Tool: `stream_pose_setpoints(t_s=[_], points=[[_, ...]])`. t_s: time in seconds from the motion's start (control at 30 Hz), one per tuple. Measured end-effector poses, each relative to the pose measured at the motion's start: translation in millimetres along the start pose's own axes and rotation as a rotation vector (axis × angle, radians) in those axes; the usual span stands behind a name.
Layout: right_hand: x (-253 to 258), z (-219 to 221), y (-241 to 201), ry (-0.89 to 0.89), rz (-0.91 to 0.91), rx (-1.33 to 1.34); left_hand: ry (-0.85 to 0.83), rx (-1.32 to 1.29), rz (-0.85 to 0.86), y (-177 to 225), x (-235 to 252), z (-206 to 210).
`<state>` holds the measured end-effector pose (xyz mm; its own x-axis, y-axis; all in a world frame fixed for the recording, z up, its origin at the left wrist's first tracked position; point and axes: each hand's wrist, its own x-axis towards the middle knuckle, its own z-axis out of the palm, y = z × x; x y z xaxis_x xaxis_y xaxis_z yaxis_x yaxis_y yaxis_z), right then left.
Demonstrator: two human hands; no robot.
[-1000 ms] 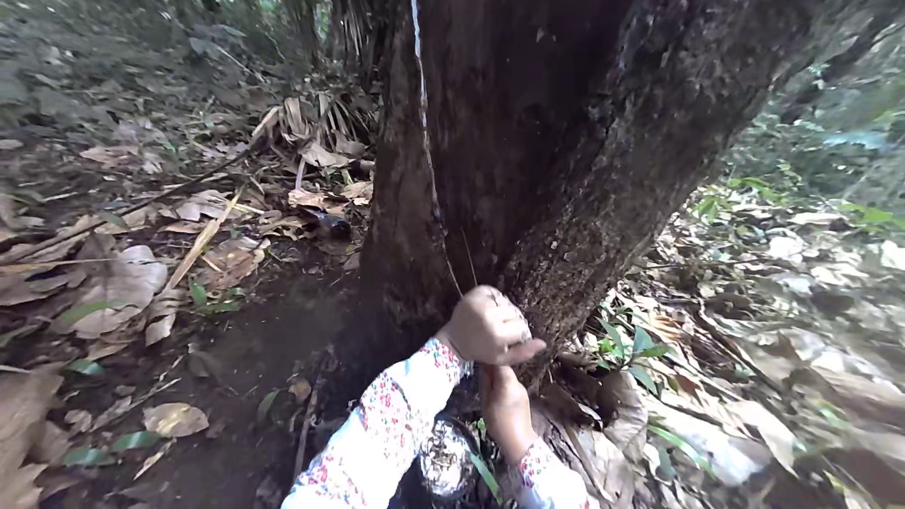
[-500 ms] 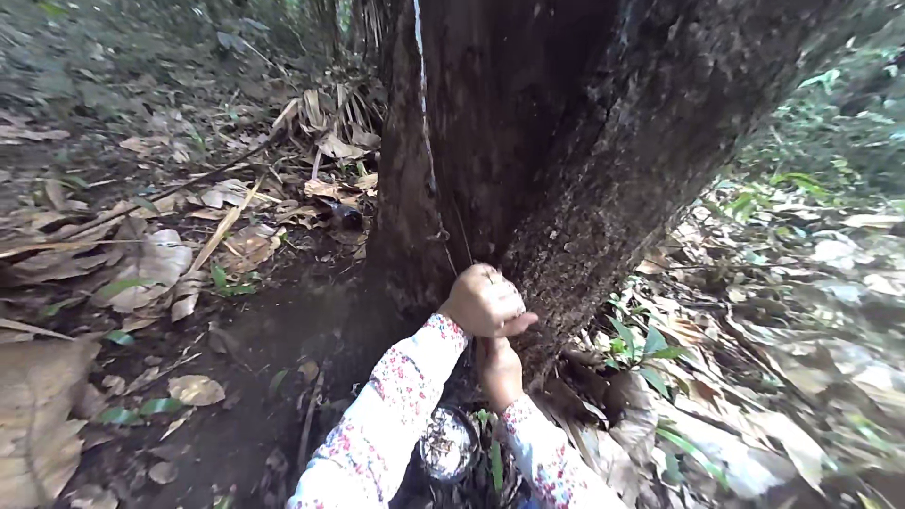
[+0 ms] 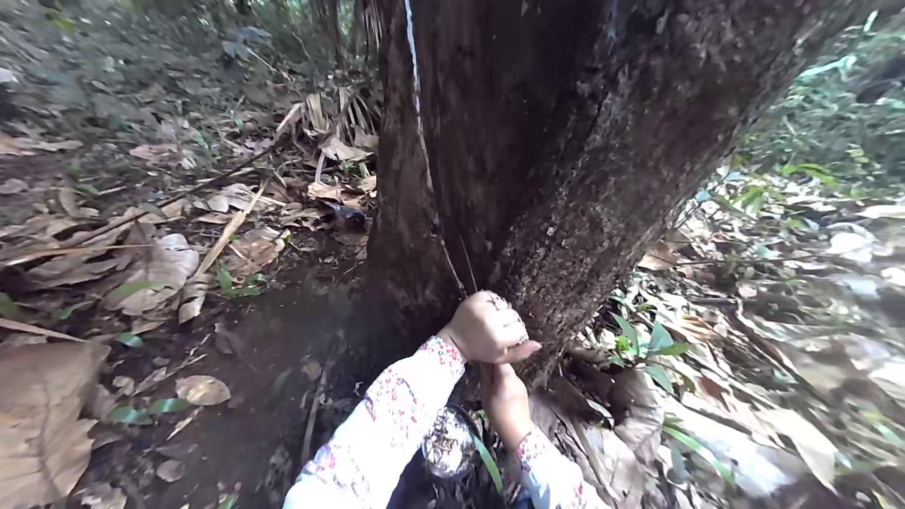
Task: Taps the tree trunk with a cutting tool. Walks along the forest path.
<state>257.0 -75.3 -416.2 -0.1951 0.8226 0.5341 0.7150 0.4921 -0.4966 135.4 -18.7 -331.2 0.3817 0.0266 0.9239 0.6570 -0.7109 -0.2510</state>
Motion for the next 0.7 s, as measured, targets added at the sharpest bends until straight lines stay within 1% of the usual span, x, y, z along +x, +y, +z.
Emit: stream_pose_setpoints(t_s=[0.07, 0.1, 0.2, 0.27, 0.33, 0.4, 0.43, 0.53, 0.6, 0.7], points=[[16.5, -3.4, 1.5, -0.034, 0.012, 0.000, 0.007, 0.019, -0.021, -8.1, 4.5, 6.1], [18.5, -5.2, 8.5, -0.061, 0.019, -0.013, 0.010, 0.030, -0.037, -6.1, 1.6, 13.1], [-7.9, -7.3, 39.8, -0.112, 0.008, -0.036, -0.062, 0.012, -0.074, 25.2, -16.1, 26.4], [-17.1, -10.2, 46.3, -0.080, -0.032, -0.036, -0.083, 0.016, -0.076, 34.0, -14.0, 24.9], [-3.4, -16.4, 41.8, -0.067, -0.065, -0.025, -0.066, 0.048, -0.104, 27.8, -1.9, 21.7], [15.1, -19.7, 40.5, -0.136, -0.051, -0.025, -0.008, 0.101, -0.115, 18.6, 1.4, 28.8], [16.2, -18.7, 46.3, -0.201, -0.014, -0.028, -0.016, 0.111, -0.115, 20.7, -4.2, 35.2], [-12.3, -14.2, 73.5, -0.361, 0.097, -0.034, -0.171, 0.034, -0.102, 48.0, -29.4, 46.7], [-20.4, -17.9, 75.6, -0.307, 0.064, -0.017, -0.150, 0.023, -0.098, 52.5, -26.1, 46.7], [3.1, -24.2, 58.1, -0.238, -0.002, 0.017, -0.067, 0.061, -0.157, 36.4, -8.1, 37.4]])
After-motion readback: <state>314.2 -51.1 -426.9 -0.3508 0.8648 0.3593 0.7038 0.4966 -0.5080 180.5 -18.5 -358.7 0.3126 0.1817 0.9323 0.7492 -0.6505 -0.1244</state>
